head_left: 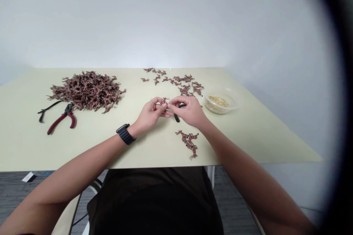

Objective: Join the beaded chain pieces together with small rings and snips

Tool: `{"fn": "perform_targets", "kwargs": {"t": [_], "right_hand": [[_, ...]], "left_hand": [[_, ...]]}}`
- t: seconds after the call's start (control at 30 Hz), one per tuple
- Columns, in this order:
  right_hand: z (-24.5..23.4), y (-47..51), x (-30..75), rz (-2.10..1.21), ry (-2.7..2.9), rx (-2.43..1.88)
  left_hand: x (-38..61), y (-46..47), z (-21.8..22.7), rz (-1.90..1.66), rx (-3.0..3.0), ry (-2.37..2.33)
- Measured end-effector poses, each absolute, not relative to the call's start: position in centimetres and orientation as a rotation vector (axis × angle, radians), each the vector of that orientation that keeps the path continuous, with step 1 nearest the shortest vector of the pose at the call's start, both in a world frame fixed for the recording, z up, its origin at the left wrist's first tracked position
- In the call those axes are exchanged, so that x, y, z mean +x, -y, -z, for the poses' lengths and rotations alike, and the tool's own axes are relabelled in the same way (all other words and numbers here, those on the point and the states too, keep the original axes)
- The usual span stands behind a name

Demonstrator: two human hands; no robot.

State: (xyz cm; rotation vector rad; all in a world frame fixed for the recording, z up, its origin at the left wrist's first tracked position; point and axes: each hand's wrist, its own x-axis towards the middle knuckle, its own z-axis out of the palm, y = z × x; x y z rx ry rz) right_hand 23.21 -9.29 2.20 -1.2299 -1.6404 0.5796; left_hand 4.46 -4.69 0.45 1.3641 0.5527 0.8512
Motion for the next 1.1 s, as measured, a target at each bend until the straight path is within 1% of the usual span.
{"fn": "perform_targets", "kwargs": {"t": [0.2, 0.27, 0.67, 0.93, 1.1], "right_hand": [[-2.4, 9.4, 23.5, -0.229, 1.807, -1.218], [-2.5, 9.4, 23.6, -0.172, 1.846, -1.216], [-3.5, 10.7, 22.2, -0.218, 1.724, -1.200], [-3.3, 10.5, 22.3, -0.162, 1.763, -1.172], [-3.3, 10.4, 22.3, -0.191, 1.767, -1.214]], "left_hand": [[4.5, 4.8, -0.5, -0.886, 1.277, -0.585], [4.6, 4.8, -0.4, -0.900, 1.269, -0.597], [4.6, 5.3, -0.2, -0.940, 1.445, -0.552], [4.4, 5.5, -0.2, -0.924, 1.508, -0.575], [4.4, 5.7, -0.3, -0.913, 1.551, -0.569]]}}
